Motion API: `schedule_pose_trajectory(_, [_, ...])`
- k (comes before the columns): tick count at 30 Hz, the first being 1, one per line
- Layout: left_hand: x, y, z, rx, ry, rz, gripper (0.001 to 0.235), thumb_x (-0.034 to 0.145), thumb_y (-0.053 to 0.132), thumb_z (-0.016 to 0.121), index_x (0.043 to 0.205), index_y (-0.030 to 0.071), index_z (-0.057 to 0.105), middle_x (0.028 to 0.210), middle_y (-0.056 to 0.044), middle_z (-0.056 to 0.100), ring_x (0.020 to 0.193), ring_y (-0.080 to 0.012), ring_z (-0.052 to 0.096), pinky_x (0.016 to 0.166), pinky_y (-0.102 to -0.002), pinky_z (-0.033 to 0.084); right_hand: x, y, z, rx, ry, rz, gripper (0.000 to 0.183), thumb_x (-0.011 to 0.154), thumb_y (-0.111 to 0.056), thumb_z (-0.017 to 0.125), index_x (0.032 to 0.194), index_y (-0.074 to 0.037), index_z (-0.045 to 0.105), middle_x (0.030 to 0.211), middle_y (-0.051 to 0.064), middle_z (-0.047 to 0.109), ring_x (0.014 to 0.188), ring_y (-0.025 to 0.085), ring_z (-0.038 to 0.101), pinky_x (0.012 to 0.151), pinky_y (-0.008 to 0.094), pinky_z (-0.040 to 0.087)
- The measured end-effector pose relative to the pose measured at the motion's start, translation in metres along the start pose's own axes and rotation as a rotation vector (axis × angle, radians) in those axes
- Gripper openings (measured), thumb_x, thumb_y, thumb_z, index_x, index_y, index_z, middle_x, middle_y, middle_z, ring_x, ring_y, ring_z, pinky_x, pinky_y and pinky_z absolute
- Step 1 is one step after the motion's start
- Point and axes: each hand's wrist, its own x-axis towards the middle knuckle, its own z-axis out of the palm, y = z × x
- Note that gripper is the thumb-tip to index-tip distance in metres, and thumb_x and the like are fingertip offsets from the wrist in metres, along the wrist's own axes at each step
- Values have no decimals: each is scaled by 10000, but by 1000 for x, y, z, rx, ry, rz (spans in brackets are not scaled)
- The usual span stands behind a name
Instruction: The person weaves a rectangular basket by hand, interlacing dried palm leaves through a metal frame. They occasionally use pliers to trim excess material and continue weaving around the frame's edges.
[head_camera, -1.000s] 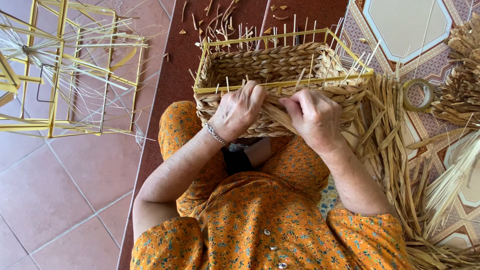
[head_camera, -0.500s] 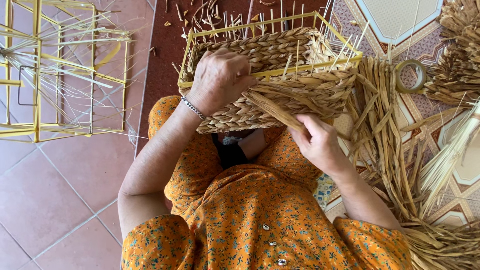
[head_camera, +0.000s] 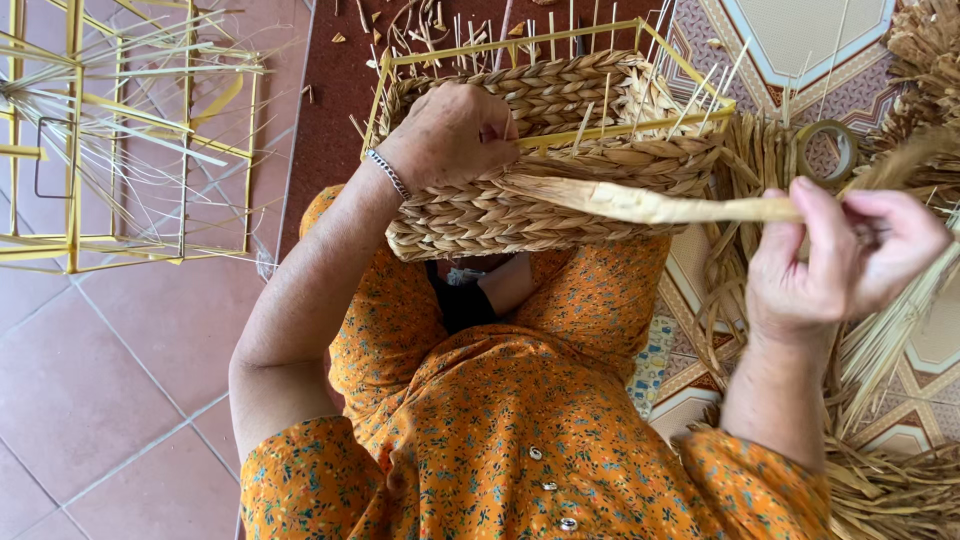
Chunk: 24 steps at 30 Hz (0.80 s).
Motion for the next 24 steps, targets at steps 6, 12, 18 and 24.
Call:
schedule_pose_trajectory(6, [2,-3,-1,-3,-153,-99,177,933,290,753,849,136,776,708,-12,752,556,-89,653,565,-297,571,-35,-53,88,615,47,-169,231,901,-215,839,1077,-180,693,1427,100,476,1239,303,595,916,425,665])
schedule_pose_trajectory(12, [4,-1,-11,-122,-56,145,265,818,210,845,1023,81,736,755,-54,742,639,-142,693,611,-308,578,-22,-87,139,634,-173,-305,233,1025,-111,760,1215,-51,639,1375,215,632,1391,342,574,979,415,620])
schedule_pose_trajectory(18, [0,-4,-21,-286,-93,230,264,911,245,770,1134,108,743,912,-39,794,784,-126,770,736,-289,623,-16,-102,121,455,-317,-229,293,1004,-116,763,1264,-47,648,1321,110,711,1312,265,568,1100,409,470])
schedule_pose_trajectory(24, [11,-12,-54,-732,-183,-223,366,1014,472,508,1157,197,703,1004,-50,796,837,-160,809,755,-299,630,-18,-98,132,370,-287,-231,331,996,-216,763,1250,-100,585,1276,19,721,1153,198,562,989,404,367])
